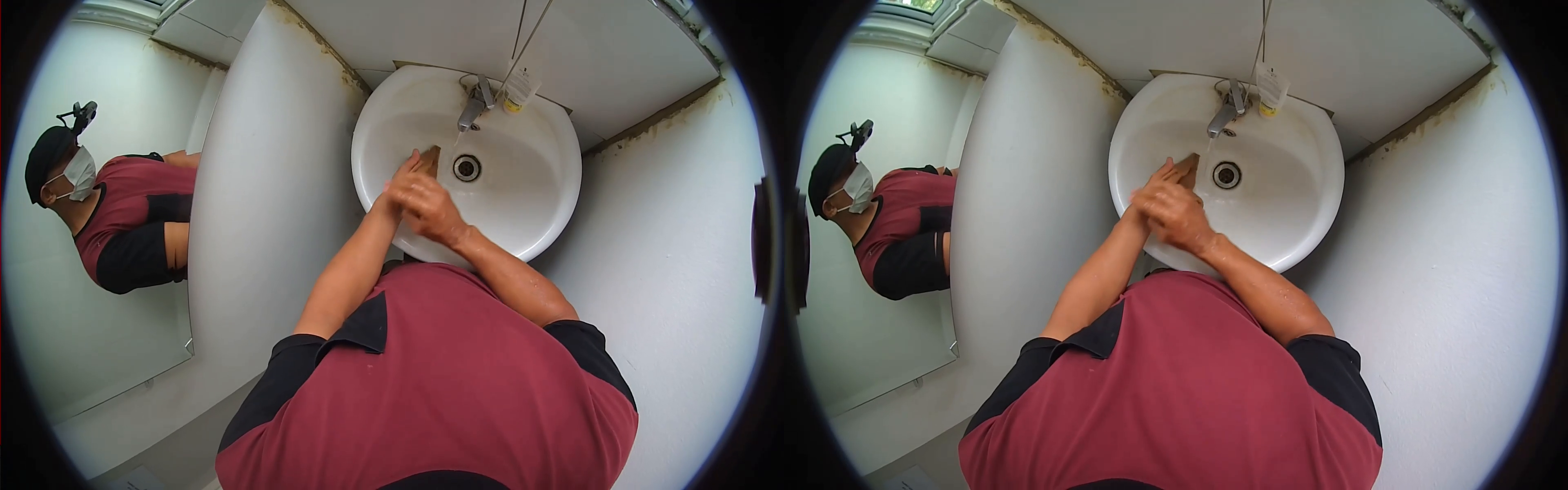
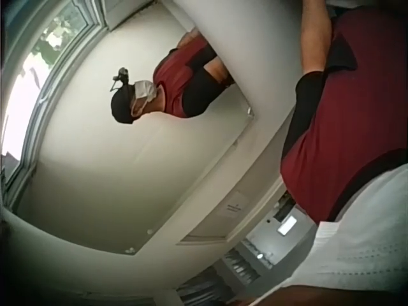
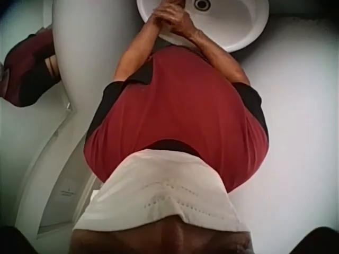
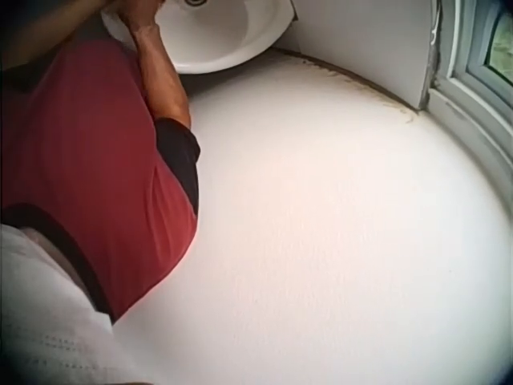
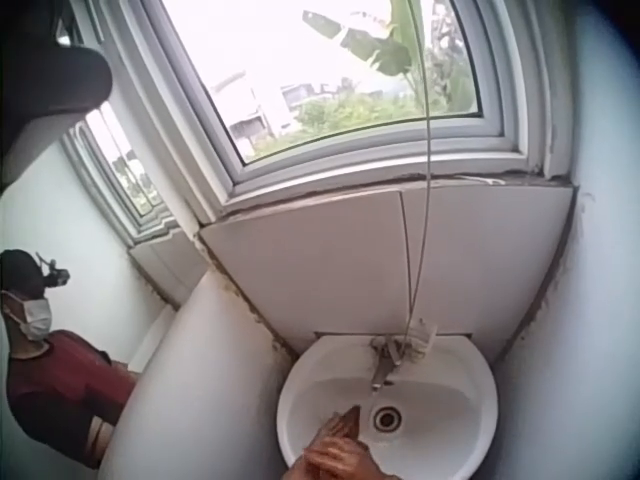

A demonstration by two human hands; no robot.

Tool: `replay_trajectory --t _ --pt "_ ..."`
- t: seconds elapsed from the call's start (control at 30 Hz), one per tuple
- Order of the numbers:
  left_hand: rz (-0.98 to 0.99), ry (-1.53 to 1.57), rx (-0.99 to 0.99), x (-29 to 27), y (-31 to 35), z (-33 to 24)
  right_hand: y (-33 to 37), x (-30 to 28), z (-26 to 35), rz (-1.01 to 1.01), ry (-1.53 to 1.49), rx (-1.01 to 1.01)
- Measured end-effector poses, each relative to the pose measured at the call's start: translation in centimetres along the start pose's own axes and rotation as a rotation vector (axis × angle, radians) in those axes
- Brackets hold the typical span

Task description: Washing and wringing out a cloth in a sink.

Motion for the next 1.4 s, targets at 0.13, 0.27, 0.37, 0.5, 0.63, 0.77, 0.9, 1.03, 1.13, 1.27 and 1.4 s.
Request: replay_trajectory --t 0.13,0.27,0.37,0.5,0.63,0.77,0.9,1.03,1.13,1.27,1.4 --pt "0.35 -0.015 0.023 0.4 0.4 -0.5 -0.3 1.2 1.0 -0.05 0.034 -0.121" --pt "0.302 -0.055 0.094 2.1 -0.8 0.2 3.1 0.3 -5.7 -0.096 0.371 -0.068" --pt "0.275 -0.115 0.129 3.2 -1.0 0.9 7.5 -0.5 -12.5 -0.002 0.52 0.294" --pt "0.217 -0.15 0.21 2.9 -0.8 -0.1 4.7 -1.0 -8.6 -0.032 0.468 0.234" --pt "0.163 -0.179 0.277 1.2 0.7 -0.8 0.1 1.0 -1.4 -0.164 0.273 0.074" --pt "0.125 -0.225 0.342 1.7 1.2 -1.7 1.6 1.8 -2.6 -0.157 0.53 0.057" --pt "0.082 -0.268 0.414 2.3 1.3 -1.3 2.4 -0.3 -8.7 0.075 0.654 0.415" --pt "0.037 -0.288 0.504 2.1 1.8 -3.4 4.4 -1.1 -10.0 0.119 0.5 0.486" --pt "0.003 -0.277 0.55 1.2 2.5 -4.4 5.5 -1.0 -8.9 0.15 0.346 0.492" --pt "0.049 -0.142 0.405 -0.1 2.9 -4.8 5.4 -2.0 -6.6 -0.132 0.112 0.368" --pt "0.098 -0.39 0.409 -0.7 2.2 -4.1 6.0 -0.9 -9.4 -0.356 -0.415 0.905"
Point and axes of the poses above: each hand's wrist, its own y-axis away from the middle knuckle, its own x-axis out of the palm, z = x × y, the point moved 5 cm from there along -y, towards the middle knuckle, and after that the axes turned 12 degrees about -x, right-handed, at the moved point
